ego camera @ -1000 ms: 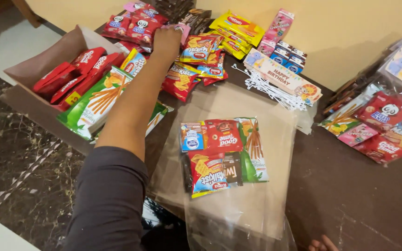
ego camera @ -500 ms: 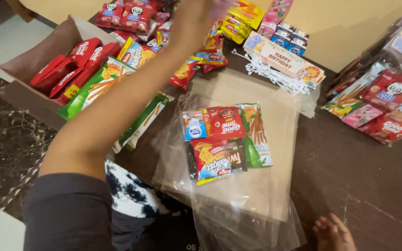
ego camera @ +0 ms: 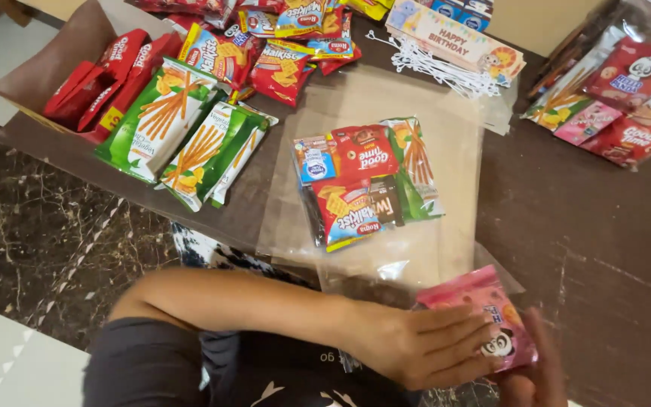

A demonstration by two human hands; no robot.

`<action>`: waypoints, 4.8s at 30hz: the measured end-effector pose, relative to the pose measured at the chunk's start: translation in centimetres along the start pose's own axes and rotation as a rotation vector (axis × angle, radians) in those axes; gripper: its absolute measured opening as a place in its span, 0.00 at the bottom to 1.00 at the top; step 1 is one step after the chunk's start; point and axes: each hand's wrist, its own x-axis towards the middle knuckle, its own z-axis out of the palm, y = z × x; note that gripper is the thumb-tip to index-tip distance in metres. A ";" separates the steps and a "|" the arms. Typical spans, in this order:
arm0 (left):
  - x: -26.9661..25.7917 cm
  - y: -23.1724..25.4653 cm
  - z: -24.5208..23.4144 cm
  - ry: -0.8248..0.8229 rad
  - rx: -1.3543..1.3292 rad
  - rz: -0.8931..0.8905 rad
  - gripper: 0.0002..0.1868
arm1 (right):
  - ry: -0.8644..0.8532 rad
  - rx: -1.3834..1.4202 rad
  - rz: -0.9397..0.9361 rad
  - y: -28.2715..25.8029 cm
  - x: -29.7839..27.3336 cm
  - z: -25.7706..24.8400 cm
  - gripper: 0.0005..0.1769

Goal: Packing various snack bags and a birthday banner into a clear plastic bag to create a gift set.

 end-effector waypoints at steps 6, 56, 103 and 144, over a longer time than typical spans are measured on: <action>-1.9 3.6 0.4 -0.259 -0.160 -0.121 0.21 | -0.316 0.368 0.057 6.7 2.4 -7.3 0.40; -4.7 5.0 -1.1 -0.047 -0.652 -0.748 0.10 | -0.294 -0.567 0.479 -2.8 4.3 -3.4 0.34; -2.9 5.1 -0.3 -0.086 -0.592 -0.514 0.11 | -0.069 0.061 0.208 3.8 6.4 16.5 0.36; -2.9 5.3 -0.6 -0.035 -0.535 -0.503 0.11 | -0.215 -0.697 -0.702 11.9 8.8 16.6 0.33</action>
